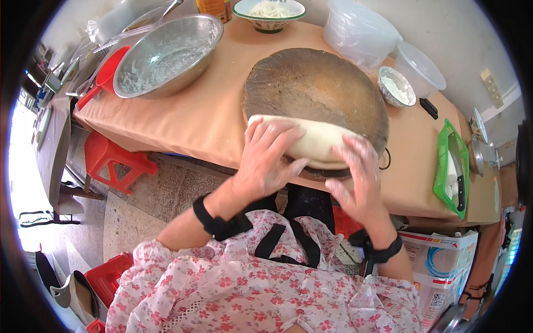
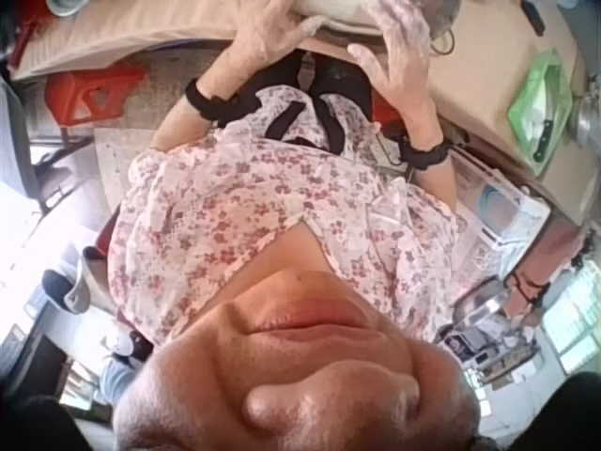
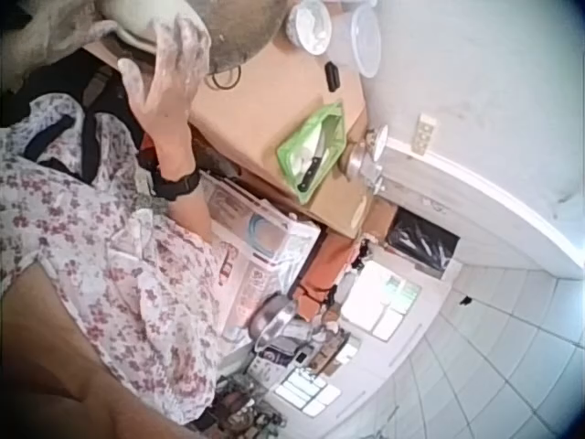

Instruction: Kneading a large piece of white dough on a wooden board in a kitchen setting.

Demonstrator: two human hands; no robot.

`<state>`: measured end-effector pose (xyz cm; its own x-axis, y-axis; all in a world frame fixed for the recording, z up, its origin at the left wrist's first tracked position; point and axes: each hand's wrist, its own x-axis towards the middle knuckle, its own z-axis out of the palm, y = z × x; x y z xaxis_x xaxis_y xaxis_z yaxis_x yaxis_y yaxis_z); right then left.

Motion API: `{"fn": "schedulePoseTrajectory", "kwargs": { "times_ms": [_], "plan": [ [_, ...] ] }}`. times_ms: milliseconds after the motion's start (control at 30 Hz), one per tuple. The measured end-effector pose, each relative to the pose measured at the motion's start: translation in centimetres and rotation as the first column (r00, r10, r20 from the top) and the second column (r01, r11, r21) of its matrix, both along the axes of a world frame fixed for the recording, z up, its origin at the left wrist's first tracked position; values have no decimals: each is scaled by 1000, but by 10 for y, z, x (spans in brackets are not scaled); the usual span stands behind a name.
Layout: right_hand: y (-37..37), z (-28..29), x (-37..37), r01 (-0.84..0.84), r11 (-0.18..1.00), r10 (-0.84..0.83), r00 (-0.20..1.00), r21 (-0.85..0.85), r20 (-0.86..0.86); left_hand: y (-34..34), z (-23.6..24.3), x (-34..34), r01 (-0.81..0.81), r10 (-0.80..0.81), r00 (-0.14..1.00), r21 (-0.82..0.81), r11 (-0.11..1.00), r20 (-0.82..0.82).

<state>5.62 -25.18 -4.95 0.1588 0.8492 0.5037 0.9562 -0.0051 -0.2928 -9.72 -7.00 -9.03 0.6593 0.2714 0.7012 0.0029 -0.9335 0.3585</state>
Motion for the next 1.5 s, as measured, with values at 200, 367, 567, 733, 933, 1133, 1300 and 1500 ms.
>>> {"fn": "schedulePoseTrajectory", "kwargs": {
  "times_ms": [200, 367, 567, 733, 933, 1133, 1300, 1500],
  "plan": [
    [-13, -24, -25, 149, 989, -150, 976, 18, 158, -18, -11, -7, -78, 74, 996, 85, 993, 46],
    [18, -19, -1, 206, 978, -196, 963, -38, 185, 1, 1, 19, -108, 122, 991, 195, 975, -62],
    [65, -5, 54, 193, 962, -216, 970, -192, -108, 37, 27, 70, -174, 214, 928, 152, 973, -306],
    [84, -3, 81, 205, 933, -281, 929, -297, -242, 54, 37, 96, -179, 166, 839, 25, 984, -518],
    [46, -14, 39, 59, 998, -59, 997, 7, -57, 23, 23, 37, -65, 70, 960, 28, 997, -270],
    [-16, -39, -17, 86, 995, -94, 956, 42, 276, -4, -19, -21, 5, 9, 998, 225, 974, -62],
    [-17, -53, -20, 127, 991, -135, 927, 48, 349, -10, -33, -20, -35, 59, 995, 264, 964, -84],
    [27, -22, 22, 199, 977, -197, 980, -78, 39, 17, 8, 27, -52, 83, 968, 136, 989, -237]
  ]
}}
